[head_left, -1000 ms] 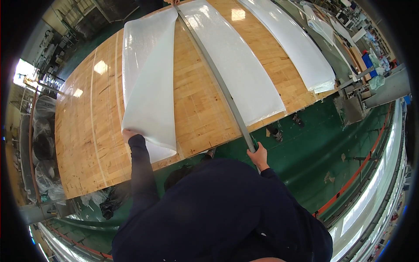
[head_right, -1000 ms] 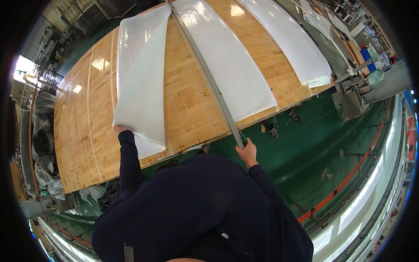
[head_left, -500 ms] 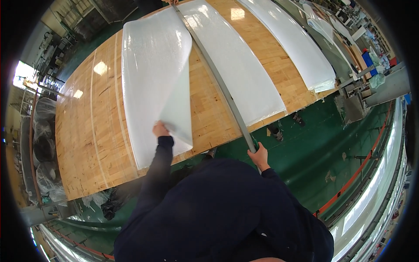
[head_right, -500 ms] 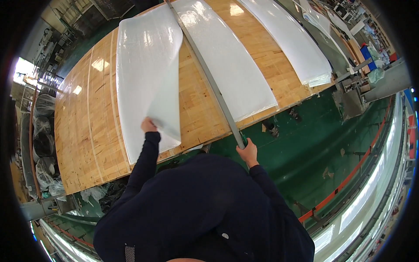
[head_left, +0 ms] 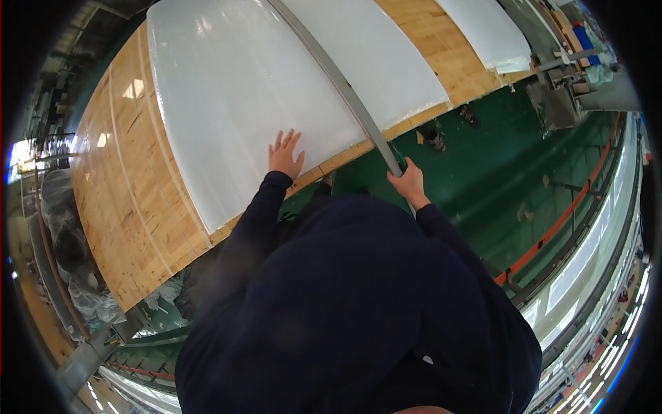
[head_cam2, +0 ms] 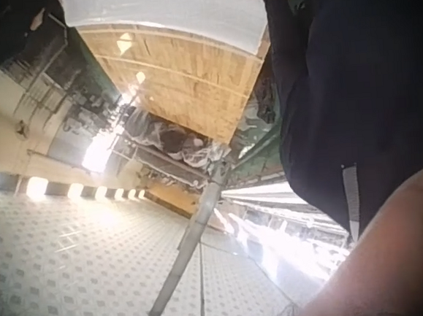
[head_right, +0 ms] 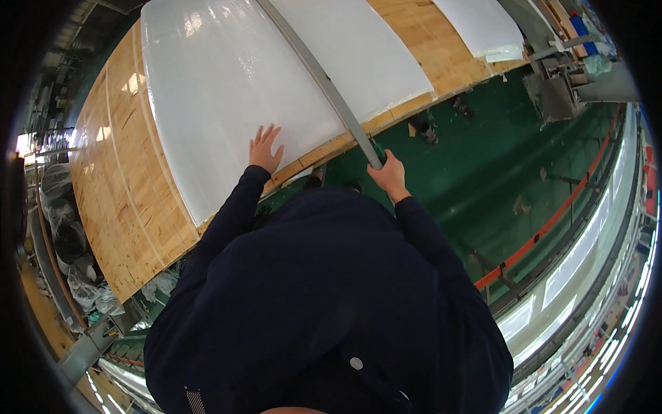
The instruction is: The person is measuring and cutting large sheets of white plastic or fabric on a long table in a workshop.
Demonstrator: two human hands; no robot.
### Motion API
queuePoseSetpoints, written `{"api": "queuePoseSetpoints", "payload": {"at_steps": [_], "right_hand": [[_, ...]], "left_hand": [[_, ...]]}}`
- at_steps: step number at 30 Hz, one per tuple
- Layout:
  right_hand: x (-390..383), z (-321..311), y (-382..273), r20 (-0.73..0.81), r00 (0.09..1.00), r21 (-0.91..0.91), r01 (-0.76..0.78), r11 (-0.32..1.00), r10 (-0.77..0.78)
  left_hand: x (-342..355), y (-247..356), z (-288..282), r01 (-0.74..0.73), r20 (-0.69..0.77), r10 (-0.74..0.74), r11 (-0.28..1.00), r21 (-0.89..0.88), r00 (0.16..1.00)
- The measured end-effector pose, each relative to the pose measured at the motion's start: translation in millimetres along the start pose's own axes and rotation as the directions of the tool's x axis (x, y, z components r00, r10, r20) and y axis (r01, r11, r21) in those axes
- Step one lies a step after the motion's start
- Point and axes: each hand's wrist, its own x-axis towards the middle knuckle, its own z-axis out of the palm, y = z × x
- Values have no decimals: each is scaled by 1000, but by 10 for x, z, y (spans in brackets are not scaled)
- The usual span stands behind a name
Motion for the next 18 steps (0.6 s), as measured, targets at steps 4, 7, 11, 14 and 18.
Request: {"api": "queuePoseSetpoints", "payload": {"at_steps": [4,7,11,14,18], "right_hand": [[-6,24,8,-37,999,-17,-6,1000,6],[-3,23,11,-42,999,-19,8,1000,-9],[-15,8,-9,-39,999,-21,-6,1000,5],[-13,1,-31,-51,999,-17,-1,1000,0],[-5,-17,-41,-45,999,34,11,999,-9]], "left_hand": [[-44,-16,23,97,242,-174,950,298,955],[-24,14,71,107,276,-187,954,280,943],[-18,-1,114,110,250,-187,950,291,950],[-15,3,136,112,244,-190,947,301,951],[-5,37,138,118,242,-192,950,289,951]]}}
